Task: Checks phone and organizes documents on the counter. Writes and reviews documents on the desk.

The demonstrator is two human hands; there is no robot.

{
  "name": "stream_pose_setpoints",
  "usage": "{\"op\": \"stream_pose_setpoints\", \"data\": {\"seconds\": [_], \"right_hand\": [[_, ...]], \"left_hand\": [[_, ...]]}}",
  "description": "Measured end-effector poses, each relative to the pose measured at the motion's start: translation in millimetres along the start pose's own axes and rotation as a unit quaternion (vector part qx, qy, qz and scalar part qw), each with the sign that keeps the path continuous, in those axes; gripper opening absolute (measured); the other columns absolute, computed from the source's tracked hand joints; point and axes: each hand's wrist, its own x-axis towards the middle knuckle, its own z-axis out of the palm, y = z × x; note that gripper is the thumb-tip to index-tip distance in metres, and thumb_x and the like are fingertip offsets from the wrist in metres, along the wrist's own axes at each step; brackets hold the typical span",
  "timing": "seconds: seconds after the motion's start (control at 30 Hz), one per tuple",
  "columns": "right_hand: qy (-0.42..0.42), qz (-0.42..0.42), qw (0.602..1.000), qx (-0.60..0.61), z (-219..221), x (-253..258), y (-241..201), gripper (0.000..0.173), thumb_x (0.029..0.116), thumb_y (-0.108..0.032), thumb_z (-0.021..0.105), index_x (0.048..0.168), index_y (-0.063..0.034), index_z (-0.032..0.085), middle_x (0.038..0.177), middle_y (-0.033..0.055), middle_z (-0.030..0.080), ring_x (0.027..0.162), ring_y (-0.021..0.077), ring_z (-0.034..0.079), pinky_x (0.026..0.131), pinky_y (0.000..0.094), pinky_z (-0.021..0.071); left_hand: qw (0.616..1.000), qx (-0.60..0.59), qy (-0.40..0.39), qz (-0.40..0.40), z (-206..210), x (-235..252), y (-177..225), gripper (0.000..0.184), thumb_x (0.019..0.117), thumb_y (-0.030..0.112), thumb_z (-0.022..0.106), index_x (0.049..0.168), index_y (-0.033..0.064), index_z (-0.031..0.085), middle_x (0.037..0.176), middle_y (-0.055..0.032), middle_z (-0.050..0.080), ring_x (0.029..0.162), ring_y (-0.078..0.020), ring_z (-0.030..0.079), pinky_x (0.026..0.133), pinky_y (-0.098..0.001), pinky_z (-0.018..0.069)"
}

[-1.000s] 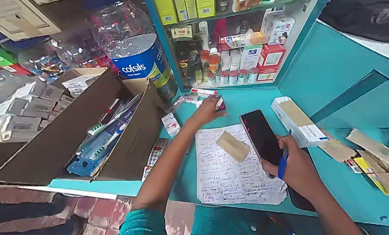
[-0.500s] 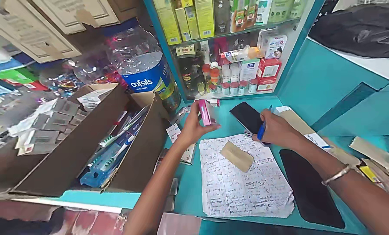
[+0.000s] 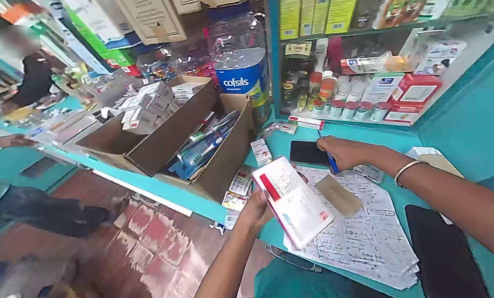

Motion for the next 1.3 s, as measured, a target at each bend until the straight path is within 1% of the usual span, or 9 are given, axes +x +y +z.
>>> {"op": "stream_pose_setpoints", "data": {"seconds": [0.1, 0.17, 0.33, 0.53, 0.73, 0.8, 0.97, 1.17, 1.3], "right_hand": [[-0.017, 0.0, 0.999, -0.046, 0.8, 11.6, -0.6, 0.07, 0.0702, -0.026, 0.093, 0.122, 0.0025, 0.055, 0.117, 0.022, 0.058, 0.114, 0.0405, 0.057, 0.089, 0.0551, 0.0482], [-0.027, 0.002, 0.999, -0.044, -0.2, 13.1, 1.1, 0.071, 0.0707, -0.023, 0.092, 0.125, 0.0038, 0.054, 0.119, 0.024, 0.056, 0.117, 0.0431, 0.055, 0.091, 0.0559, 0.0479], [-0.055, -0.001, 0.998, -0.012, -2.4, 10.6, -5.5, 0.067, 0.0728, -0.01, 0.089, 0.126, 0.0057, 0.051, 0.126, 0.0269, 0.055, 0.122, 0.0459, 0.052, 0.102, 0.0553, 0.0429], [0.009, 0.028, 1.0, 0.008, -4.9, -5.1, -11.1, 0.049, 0.0784, -0.006, 0.084, 0.117, 0.0043, 0.057, 0.134, 0.028, 0.054, 0.122, 0.0438, 0.056, 0.098, 0.0556, 0.048], [0.085, 0.103, 0.987, 0.09, -21.2, -73.3, -73.5, 0.034, 0.0928, -0.017, 0.076, 0.11, 0.0072, 0.059, 0.097, 0.0246, 0.062, 0.09, 0.0396, 0.063, 0.08, 0.0563, 0.0499], [0.047, 0.116, 0.987, 0.105, -15.8, -92.1, -88.9, 0.036, 0.0941, -0.019, 0.075, 0.114, 0.0072, 0.058, 0.098, 0.0258, 0.063, 0.091, 0.0417, 0.063, 0.08, 0.0576, 0.0496], [-0.036, 0.21, 0.973, 0.09, 30.9, -104.7, -117.6, 0.045, 0.0935, -0.015, 0.073, 0.13, 0.0053, 0.056, 0.123, 0.0322, 0.059, 0.117, 0.0509, 0.058, 0.09, 0.0627, 0.0506], [0.083, 0.188, 0.973, 0.107, 69.9, -129.8, -148.8, 0.045, 0.0891, -0.011, 0.077, 0.128, 0.0052, 0.062, 0.115, 0.0304, 0.065, 0.109, 0.0482, 0.065, 0.087, 0.0589, 0.054], [0.249, 0.153, 0.947, 0.132, 93.4, -148.4, -139.1, 0.036, 0.0816, -0.013, 0.082, 0.108, 0.0057, 0.066, 0.098, 0.0259, 0.068, 0.087, 0.0449, 0.069, 0.072, 0.0573, 0.0576]], "left_hand": [[0.985, -0.091, -0.031, -0.147, 1.8, 14.4, 7.3, 0.078, 0.0872, 0.076, 0.048, 0.124, 0.0109, 0.068, 0.112, -0.0152, 0.073, 0.071, -0.0158, 0.069, 0.06, -0.0288, 0.0546], [0.972, -0.092, -0.065, -0.204, -5.9, 18.0, 7.7, 0.073, 0.0895, 0.075, 0.045, 0.121, 0.013, 0.067, 0.117, -0.0192, 0.071, 0.065, -0.0207, 0.069, 0.051, -0.0309, 0.0528], [0.948, -0.042, -0.084, -0.304, -0.4, 17.2, 22.7, 0.048, 0.1017, 0.045, 0.035, 0.11, 0.0157, 0.072, 0.102, -0.009, 0.078, 0.075, -0.016, 0.075, 0.056, -0.0294, 0.0602], [0.93, -0.003, -0.064, -0.361, 18.7, 25.5, 37.6, 0.049, 0.1064, 0.024, 0.023, 0.102, 0.0181, 0.072, 0.092, 0.0011, 0.078, 0.078, -0.0055, 0.074, 0.065, -0.0239, 0.0616], [0.916, 0.009, -0.109, -0.385, 12.9, 36.2, 27.2, 0.046, 0.1071, 0.023, 0.023, 0.105, 0.0188, 0.069, 0.091, 0.0054, 0.077, 0.079, -0.0012, 0.072, 0.067, -0.0206, 0.0604], [0.912, 0.001, -0.108, -0.396, 10.7, 39.8, 20.3, 0.045, 0.1073, 0.024, 0.024, 0.106, 0.0144, 0.068, 0.088, 0.0012, 0.076, 0.074, -0.0055, 0.073, 0.06, -0.0238, 0.0608], [0.915, 0.004, -0.146, -0.376, 15.6, 41.6, 18.0, 0.045, 0.1064, 0.019, 0.023, 0.106, 0.0191, 0.068, 0.095, 0.0071, 0.076, 0.087, 0.0006, 0.071, 0.079, -0.02, 0.0595], [0.909, 0.015, -0.135, -0.395, 10.3, 43.1, 8.0, 0.045, 0.1053, 0.021, 0.024, 0.106, 0.0201, 0.069, 0.095, 0.0071, 0.077, 0.085, -0.0003, 0.072, 0.075, -0.0208, 0.06], [0.905, 0.001, -0.084, -0.417, 11.7, 37.3, 16.0, 0.039, 0.1047, 0.024, 0.03, 0.108, 0.0215, 0.069, 0.098, 0.0064, 0.077, 0.09, -0.0002, 0.072, 0.08, -0.0205, 0.0597]]}}
